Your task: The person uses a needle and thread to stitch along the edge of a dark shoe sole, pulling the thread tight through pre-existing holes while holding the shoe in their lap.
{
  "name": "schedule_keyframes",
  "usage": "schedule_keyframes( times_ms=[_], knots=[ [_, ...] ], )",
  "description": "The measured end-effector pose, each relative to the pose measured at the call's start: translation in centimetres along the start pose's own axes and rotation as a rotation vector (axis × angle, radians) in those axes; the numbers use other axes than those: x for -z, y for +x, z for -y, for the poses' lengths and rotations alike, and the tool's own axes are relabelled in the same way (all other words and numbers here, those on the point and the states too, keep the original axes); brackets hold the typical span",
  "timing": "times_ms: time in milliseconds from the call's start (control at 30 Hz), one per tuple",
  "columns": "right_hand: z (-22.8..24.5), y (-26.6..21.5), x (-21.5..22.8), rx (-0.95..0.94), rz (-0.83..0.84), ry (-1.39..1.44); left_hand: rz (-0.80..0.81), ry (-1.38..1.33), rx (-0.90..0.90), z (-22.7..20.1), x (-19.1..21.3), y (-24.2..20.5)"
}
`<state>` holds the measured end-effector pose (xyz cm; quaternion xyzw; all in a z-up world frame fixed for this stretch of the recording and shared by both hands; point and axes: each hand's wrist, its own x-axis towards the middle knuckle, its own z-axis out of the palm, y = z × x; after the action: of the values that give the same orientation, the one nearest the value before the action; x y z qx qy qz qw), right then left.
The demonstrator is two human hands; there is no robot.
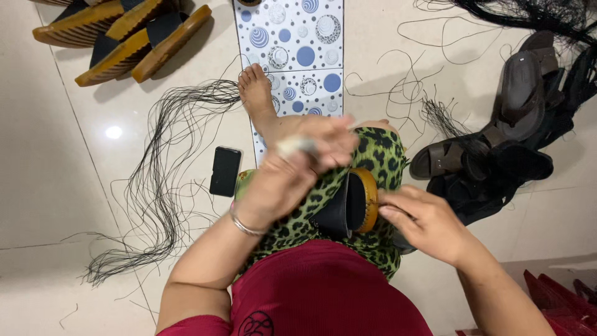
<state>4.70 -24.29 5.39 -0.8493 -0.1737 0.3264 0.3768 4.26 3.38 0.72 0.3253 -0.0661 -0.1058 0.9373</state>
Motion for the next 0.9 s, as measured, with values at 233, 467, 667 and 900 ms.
schedule_keyframes(
  times_ms=[233, 467, 667, 900],
  knots=[
    [1.8, 1.5, -1.7, 0.242, -0.191, 0.537, -0.409, -0.433, 0.034, 2.4, 9.5, -0.7],
    [-2.8, 2.8, -3.7, 0.035, -0.42, 0.785, -0.661, 0.841, -0.125, 3.6, 5.1, -0.4],
    [8.2, 0.7, 0.3, 0.47, -0.377, -0.027, 0.177, 1.156, -0.106, 7.6, -3.4, -2.4],
    [4.1, 1.8, -2.4, -0.467, 0.068, -0.558, -0.381, -0.155, -0.149, 1.7, 2.8, -4.9]
  ],
)
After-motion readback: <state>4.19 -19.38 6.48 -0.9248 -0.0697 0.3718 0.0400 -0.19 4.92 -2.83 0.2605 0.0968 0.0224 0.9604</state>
